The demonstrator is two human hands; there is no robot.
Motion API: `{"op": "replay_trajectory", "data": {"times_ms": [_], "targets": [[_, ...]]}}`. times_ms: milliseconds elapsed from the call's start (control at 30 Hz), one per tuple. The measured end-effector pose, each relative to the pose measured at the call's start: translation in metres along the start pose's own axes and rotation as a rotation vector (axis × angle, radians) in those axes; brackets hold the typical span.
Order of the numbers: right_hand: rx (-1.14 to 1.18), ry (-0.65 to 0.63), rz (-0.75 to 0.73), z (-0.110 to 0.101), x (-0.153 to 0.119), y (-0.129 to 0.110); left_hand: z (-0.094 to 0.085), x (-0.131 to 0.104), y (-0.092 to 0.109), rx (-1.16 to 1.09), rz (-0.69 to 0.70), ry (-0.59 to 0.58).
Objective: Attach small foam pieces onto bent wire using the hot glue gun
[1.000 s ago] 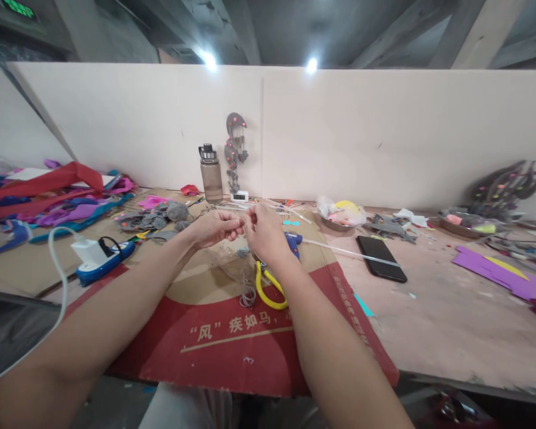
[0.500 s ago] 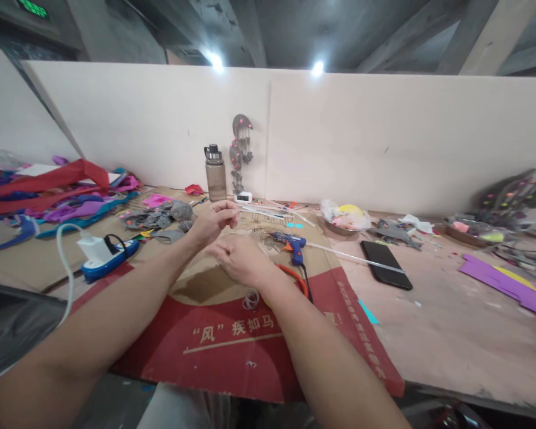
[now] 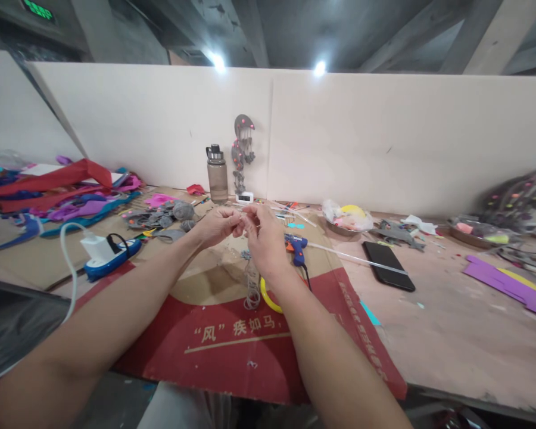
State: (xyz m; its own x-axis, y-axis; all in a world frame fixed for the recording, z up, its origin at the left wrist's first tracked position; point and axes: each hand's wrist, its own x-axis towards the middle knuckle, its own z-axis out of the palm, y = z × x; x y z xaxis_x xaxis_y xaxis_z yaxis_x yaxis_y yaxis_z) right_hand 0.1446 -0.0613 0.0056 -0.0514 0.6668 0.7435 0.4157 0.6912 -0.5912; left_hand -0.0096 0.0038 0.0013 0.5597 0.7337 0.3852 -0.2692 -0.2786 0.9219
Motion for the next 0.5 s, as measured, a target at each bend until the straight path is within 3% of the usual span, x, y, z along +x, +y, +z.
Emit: {"op": "replay_trajectory", "data": {"times_ms": [367, 500], "targets": [[-0.271, -0.069, -0.138, -0.0045, 0.0049, 0.0013, 0.0025, -0.0045, 0.0035, -0.149, -0.145, -0.112], [-0.291, -0.092, -0.120, -0.0022, 0.0046, 0.0030, 0.0044, -0.0047, 0.0020, -0.166, -0.191, -0.150]]}}
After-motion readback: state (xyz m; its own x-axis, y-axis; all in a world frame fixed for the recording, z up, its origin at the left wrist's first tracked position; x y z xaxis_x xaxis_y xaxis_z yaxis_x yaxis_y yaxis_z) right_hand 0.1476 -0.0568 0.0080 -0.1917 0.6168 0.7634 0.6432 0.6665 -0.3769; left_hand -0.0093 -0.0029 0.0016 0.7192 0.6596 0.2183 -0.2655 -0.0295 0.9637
